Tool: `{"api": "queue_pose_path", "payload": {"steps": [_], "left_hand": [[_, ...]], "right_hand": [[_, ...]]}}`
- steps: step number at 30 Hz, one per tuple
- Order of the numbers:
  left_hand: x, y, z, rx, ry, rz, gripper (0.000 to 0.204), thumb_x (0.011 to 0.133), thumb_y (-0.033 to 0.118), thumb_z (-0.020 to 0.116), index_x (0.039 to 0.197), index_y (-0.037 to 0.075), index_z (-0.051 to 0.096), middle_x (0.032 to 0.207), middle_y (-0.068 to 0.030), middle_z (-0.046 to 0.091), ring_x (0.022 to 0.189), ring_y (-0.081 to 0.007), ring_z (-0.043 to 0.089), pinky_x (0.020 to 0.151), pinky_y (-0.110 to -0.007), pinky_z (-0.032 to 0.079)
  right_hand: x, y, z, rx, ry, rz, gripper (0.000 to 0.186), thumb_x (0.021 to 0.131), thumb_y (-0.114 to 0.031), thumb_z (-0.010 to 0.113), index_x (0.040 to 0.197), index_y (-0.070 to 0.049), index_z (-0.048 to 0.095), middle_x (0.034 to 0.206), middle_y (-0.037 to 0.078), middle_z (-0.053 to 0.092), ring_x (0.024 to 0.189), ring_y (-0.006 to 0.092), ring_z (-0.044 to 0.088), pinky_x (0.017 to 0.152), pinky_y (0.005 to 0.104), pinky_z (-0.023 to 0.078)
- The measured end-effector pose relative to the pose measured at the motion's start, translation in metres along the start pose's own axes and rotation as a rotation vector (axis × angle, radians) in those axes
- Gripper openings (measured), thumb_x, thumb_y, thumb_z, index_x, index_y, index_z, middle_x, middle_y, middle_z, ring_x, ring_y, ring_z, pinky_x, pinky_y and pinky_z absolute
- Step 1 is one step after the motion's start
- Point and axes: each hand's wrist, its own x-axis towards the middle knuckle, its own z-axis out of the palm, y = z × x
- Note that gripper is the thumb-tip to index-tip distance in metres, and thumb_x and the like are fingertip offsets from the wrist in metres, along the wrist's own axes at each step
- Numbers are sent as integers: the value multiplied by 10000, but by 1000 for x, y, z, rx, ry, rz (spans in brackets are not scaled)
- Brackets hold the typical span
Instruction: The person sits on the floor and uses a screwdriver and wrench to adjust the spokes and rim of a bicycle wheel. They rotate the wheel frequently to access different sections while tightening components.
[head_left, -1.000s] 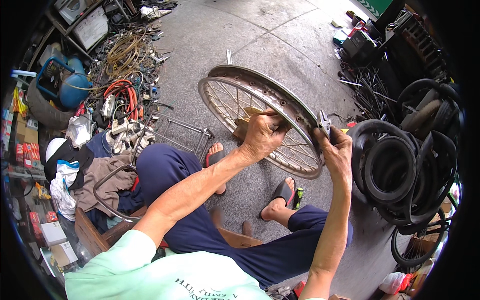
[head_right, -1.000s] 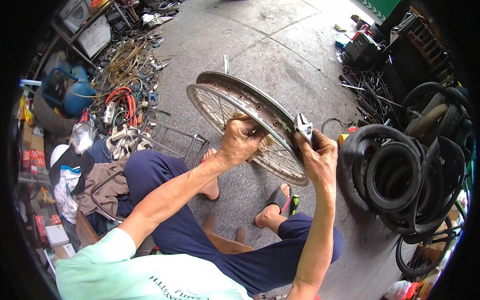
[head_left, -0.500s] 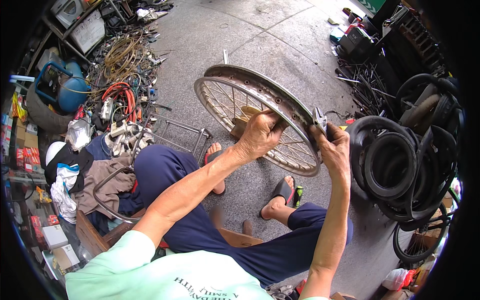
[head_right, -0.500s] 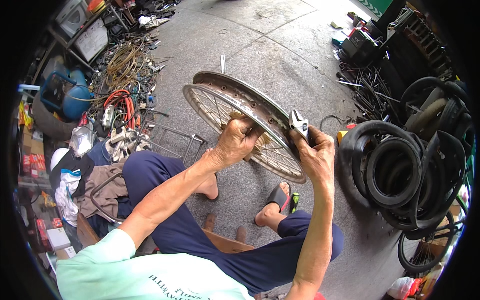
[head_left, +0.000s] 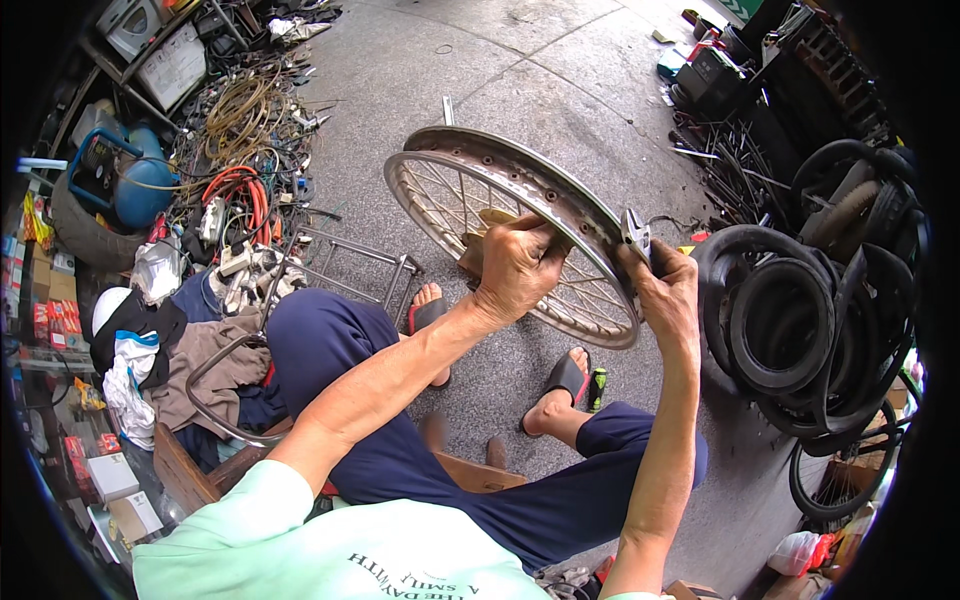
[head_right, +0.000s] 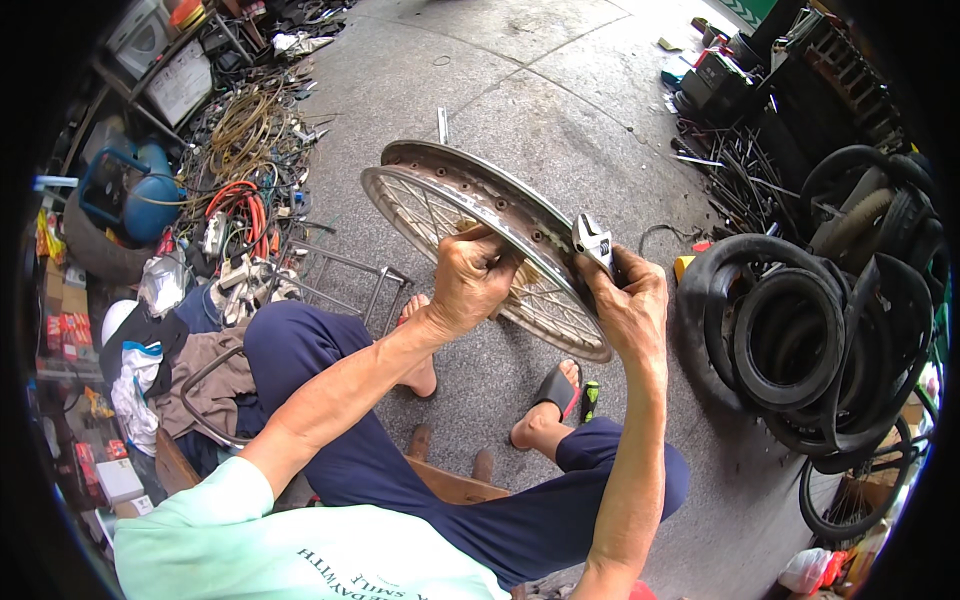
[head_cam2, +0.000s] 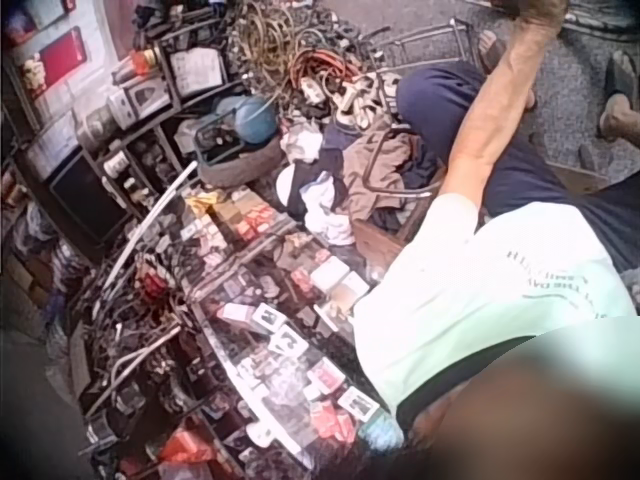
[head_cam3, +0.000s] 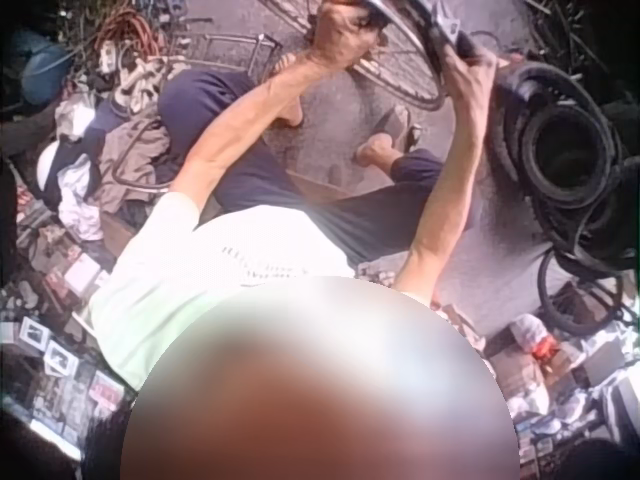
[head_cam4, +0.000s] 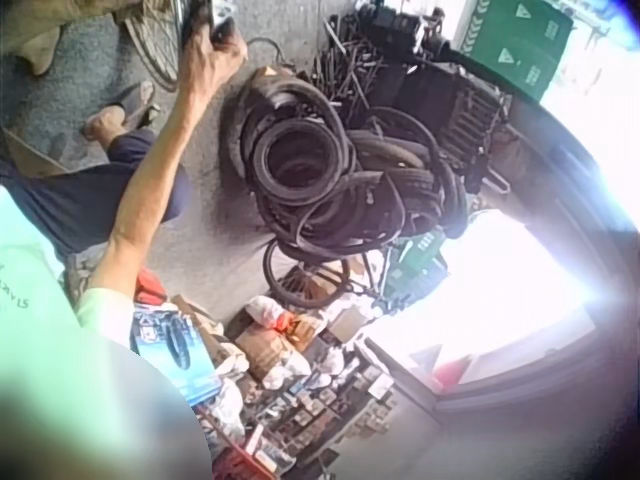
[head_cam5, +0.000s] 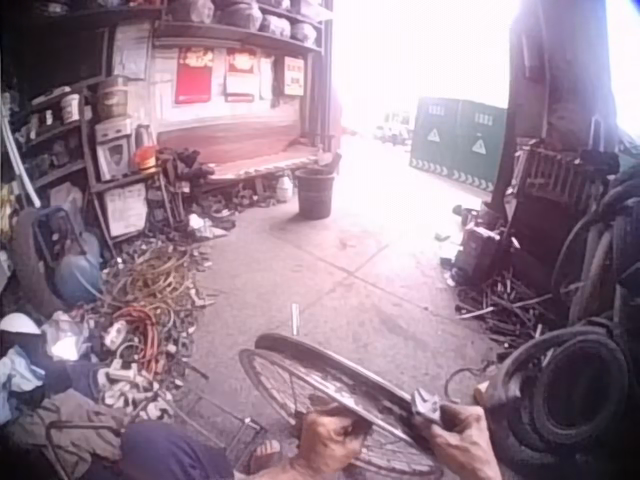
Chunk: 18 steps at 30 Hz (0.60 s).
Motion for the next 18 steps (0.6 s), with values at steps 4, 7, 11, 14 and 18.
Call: {"api": "queue_pose_path", "payload": {"steps": [4,7,11,14,18], "left_hand": [[-1,1,-3,44,-25,-15,89,802,-10,707,891,-11,717,782,-109,712,662,-194,692,583,-329,514],[0,8,-20,284,-196,29,102,803,42,728,897,4,715,809,-111,718,675,-211,694,604,-337,535],[22,37,-61,538,-237,387,170,779,116,755,943,87,726,939,-75,711,834,-214,680,648,-347,552],[61,43,-72,694,-297,598,497,725,175,785,1210,192,678,1255,-96,616,1183,-284,556,970,-462,468],[72,0,-52,742,-497,398,788,656,95,753,1385,326,560,1139,-125,617,1077,-297,575,944,-455,421]], "right_hand": [[3,1,-3,-12,-41,-7,243,899,-133,706,1079,30,710,816,-2,710,735,22,561,662,207,460],[10,9,-5,-5,-86,-29,255,887,-150,714,1080,17,715,814,1,719,731,20,563,666,212,464],[9,16,-5,-32,-7,-83,276,857,-184,734,1063,-1,723,795,23,732,721,30,581,673,247,481],[12,15,-4,-18,8,-131,274,852,-185,734,1048,7,725,815,52,728,740,55,609,693,264,488],[6,6,1,-218,305,-147,458,812,-261,778,1205,-48,679,1013,121,664,789,165,595,724,298,485]]}}
